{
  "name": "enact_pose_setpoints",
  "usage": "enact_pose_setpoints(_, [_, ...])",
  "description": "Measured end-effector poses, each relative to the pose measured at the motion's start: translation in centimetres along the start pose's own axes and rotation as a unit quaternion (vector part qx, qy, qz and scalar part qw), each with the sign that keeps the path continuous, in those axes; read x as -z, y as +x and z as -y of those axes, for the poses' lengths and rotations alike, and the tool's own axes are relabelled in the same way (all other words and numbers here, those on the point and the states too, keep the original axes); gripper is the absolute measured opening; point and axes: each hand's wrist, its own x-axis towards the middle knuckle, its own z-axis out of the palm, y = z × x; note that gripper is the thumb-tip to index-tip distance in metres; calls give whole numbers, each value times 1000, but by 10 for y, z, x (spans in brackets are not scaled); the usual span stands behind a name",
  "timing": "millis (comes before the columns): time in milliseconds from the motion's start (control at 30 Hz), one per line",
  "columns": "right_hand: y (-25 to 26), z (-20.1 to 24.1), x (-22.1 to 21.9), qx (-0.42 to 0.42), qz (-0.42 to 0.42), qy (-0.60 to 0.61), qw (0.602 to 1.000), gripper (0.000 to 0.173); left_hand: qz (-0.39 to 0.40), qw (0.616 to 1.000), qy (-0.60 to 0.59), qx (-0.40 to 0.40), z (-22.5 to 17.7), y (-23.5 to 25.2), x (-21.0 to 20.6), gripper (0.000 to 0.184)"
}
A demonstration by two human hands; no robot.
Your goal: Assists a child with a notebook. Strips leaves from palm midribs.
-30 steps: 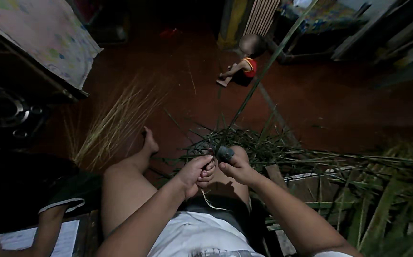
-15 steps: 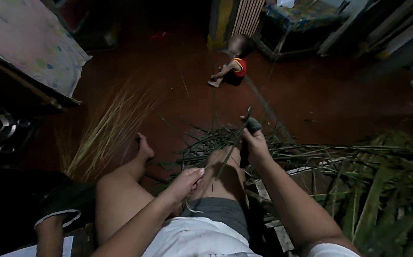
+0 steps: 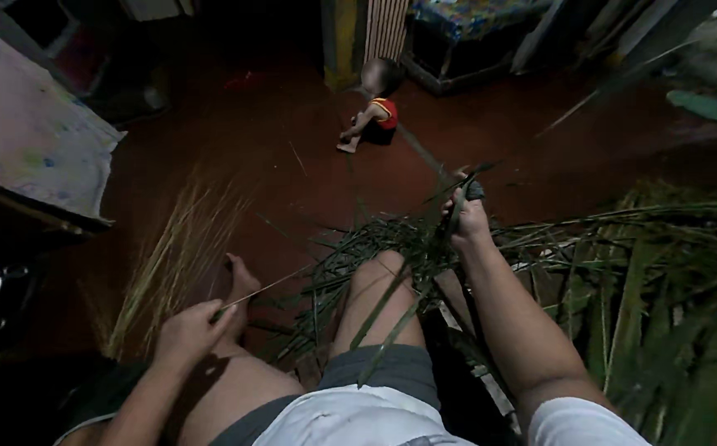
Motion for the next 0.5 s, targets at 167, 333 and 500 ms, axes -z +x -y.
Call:
enact_pose_setpoints(167, [21,1,14,-9,-54,97,994,8,-65,994,86,-18,69,3,19,46])
enact_pose_setpoints(333, [40,-1,42,22,-84,168,982,24,-56,991,111,52,128,-5,55,42])
enact_pose_setpoints(500, [48,-2,58,12,-154,179,972,18,-95,976,45,191,179,-13,86,34])
